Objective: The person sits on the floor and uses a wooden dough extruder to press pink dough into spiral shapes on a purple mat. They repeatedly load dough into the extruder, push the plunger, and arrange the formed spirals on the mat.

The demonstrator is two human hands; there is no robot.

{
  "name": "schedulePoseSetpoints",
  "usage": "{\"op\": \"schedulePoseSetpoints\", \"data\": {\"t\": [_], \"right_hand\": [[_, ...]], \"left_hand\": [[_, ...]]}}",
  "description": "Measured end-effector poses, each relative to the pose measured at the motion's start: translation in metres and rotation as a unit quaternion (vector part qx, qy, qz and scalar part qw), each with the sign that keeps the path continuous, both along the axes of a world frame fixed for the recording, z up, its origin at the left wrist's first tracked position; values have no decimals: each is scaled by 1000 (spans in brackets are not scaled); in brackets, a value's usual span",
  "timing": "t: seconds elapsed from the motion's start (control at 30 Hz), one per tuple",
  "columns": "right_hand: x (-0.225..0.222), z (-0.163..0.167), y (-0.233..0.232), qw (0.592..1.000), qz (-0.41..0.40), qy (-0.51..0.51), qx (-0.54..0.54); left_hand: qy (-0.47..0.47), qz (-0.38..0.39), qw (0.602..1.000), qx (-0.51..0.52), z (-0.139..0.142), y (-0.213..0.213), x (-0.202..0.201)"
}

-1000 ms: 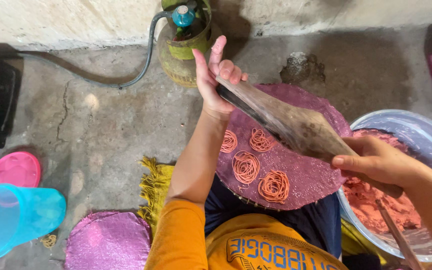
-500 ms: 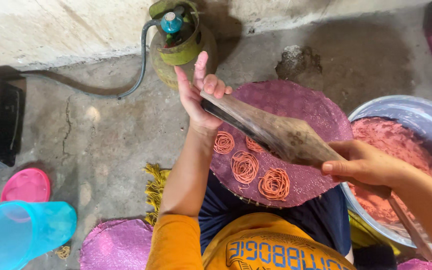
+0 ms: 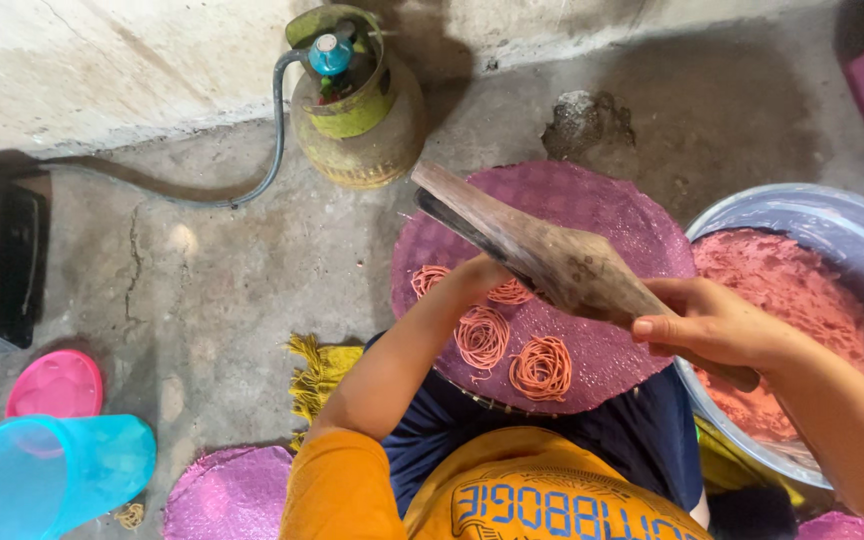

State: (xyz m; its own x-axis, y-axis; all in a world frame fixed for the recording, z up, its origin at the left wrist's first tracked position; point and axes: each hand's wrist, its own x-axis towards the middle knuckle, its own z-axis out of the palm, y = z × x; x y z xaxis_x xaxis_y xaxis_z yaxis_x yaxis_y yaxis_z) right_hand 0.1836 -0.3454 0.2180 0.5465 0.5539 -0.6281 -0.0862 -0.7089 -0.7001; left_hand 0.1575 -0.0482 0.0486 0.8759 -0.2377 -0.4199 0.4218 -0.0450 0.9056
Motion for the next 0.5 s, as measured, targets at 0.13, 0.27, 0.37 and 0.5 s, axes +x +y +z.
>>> {"op": "schedulePoseSetpoints", "data": {"t": [0.13, 0.27, 0.37, 0.5], "right_hand": [[3, -6, -3, 997, -4, 3, 73], [10, -17, -13, 994, -32, -8, 106], [15, -21, -22, 990, -71, -12, 122], [13, -19, -33, 985, -105, -16, 137]], "left_hand": [[-17, 17, 999, 22, 16, 6, -4], [-38, 19, 988, 146, 37, 5, -9], [-59, 41, 954, 293, 51, 8, -20], [-127, -84, 882, 446, 75, 20, -42]]}}
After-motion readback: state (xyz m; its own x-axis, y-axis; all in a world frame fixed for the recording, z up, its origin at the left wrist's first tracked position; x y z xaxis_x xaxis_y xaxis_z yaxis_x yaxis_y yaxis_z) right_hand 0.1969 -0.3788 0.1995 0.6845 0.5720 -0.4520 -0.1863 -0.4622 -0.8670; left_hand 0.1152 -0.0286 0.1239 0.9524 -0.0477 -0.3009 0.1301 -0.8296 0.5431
